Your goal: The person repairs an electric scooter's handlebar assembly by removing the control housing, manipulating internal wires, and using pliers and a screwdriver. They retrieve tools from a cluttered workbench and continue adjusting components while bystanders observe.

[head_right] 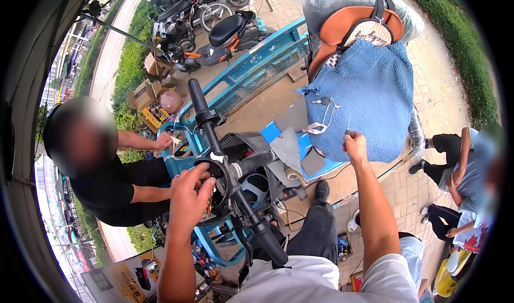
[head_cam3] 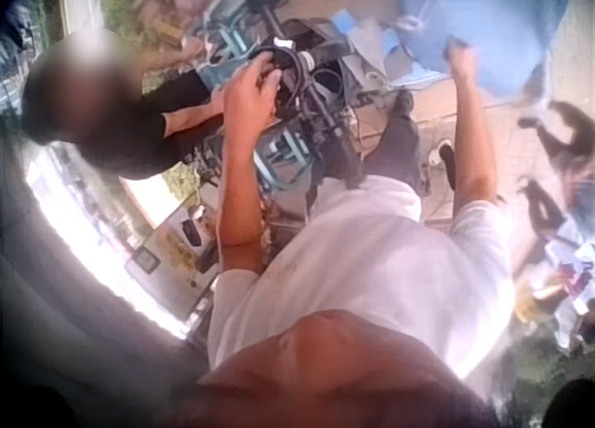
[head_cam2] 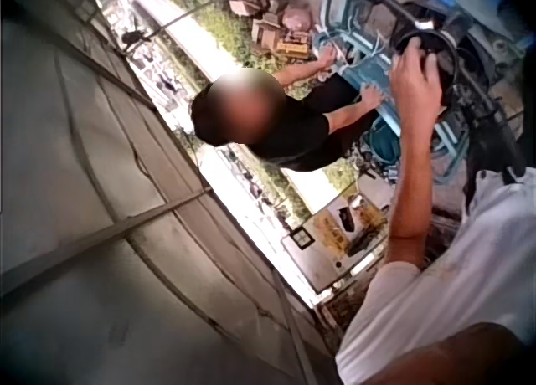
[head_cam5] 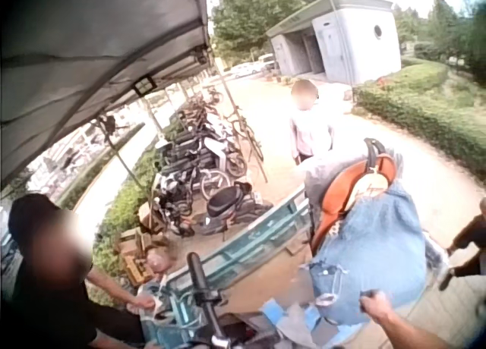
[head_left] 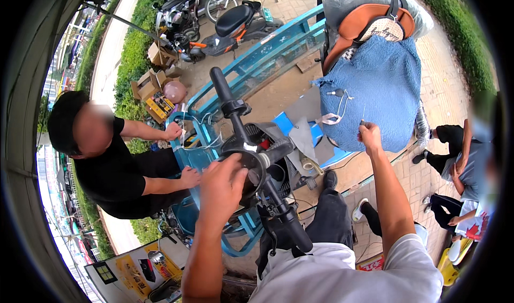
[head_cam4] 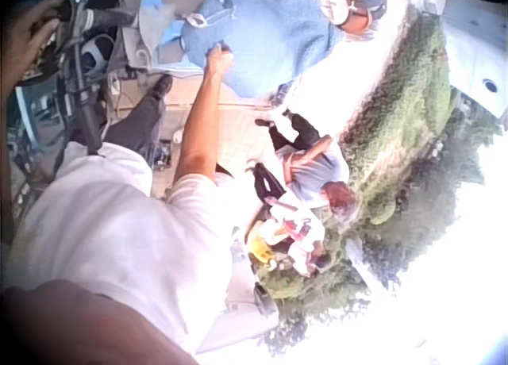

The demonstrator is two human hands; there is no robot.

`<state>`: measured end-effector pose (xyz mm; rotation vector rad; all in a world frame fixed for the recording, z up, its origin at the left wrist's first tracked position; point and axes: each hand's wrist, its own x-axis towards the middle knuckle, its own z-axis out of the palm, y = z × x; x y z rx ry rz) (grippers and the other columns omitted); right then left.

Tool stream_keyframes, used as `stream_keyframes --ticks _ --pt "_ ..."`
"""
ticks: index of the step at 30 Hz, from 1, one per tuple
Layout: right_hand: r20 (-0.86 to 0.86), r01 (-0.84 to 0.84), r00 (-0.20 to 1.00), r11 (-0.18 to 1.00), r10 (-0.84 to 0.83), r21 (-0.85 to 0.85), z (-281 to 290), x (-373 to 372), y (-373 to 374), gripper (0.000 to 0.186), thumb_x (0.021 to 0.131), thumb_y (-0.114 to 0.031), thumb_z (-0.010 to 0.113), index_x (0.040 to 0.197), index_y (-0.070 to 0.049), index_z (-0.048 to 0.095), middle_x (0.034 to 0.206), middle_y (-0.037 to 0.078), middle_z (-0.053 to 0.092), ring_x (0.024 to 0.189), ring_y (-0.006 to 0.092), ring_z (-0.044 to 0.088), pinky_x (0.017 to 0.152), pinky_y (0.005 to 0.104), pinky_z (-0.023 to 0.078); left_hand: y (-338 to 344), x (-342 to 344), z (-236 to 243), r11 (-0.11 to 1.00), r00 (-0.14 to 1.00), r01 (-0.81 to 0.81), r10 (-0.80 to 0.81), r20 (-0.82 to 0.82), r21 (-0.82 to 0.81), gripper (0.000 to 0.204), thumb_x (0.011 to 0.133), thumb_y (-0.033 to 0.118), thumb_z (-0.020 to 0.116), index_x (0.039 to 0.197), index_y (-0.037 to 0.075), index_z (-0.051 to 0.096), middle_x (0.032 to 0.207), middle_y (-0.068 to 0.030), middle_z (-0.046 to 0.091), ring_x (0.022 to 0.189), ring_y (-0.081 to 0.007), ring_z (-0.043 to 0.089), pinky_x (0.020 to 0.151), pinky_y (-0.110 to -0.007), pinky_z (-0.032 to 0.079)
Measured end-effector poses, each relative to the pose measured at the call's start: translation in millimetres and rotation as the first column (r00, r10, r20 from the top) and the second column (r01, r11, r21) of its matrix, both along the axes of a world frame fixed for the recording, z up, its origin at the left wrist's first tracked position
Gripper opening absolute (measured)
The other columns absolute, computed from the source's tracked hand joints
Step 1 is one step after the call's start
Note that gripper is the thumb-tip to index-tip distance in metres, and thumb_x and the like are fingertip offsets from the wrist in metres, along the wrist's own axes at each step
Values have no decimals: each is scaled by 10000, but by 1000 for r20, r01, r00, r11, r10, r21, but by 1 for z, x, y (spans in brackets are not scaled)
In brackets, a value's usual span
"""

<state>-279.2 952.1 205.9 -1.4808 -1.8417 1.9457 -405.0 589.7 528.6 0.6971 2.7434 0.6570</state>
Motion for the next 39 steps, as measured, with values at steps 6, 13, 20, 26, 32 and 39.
stream_keyframes --ticks 6,13,20,26,32,39 --pt "-395 -148 918 953 34 -263 198 48 -170 204 947 -46 568 1127 38 521 886 87 654 617 94 573 555 251 489 -11 -16 0 956 953 290 -292 -77 -37 522 757 112 729 1240 36 550 925 -84 672 892 -293 594 799 -410 446" --pt "-325 -204 938 952 124 -227 302 46 -313 321 951 -121 602 1198 62 511 818 64 665 657 70 583 533 232 485 -21 -38 -20 937 948 289 -309 79 197 425 802 128 675 1198 14 574 800 -88 639 850 -290 597 769 -419 475" --pt "-126 -103 987 995 101 -6 306 -13 -351 338 943 -173 578 1175 73 552 755 58 646 538 79 558 483 231 457 -38 -50 -37 867 915 372 -402 25 331 382 840 152 655 1176 -27 615 748 -104 652 838 -303 595 766 -430 479" --pt "-140 58 990 932 -8 358 289 -20 -364 306 910 -201 611 991 94 612 720 162 663 595 207 628 578 352 485 -40 -54 -32 870 907 381 -418 59 314 373 857 214 627 1160 -4 634 844 -148 695 872 -347 655 758 -456 511" --pt "-82 71 996 910 -40 409 288 -18 -374 303 907 -201 593 975 93 617 763 206 679 702 281 676 651 371 506 -39 -58 -43 865 911 398 -411 -23 304 380 850 224 623 1163 9 639 885 -188 692 872 -372 658 764 -464 521" --pt "-64 32 998 903 -6 428 297 -9 -376 278 912 -184 602 978 87 606 722 122 646 649 165 603 601 307 476 -41 -62 -44 825 885 409 -463 52 389 367 863 198 603 1175 6 632 883 -188 691 881 -376 652 784 -456 507"
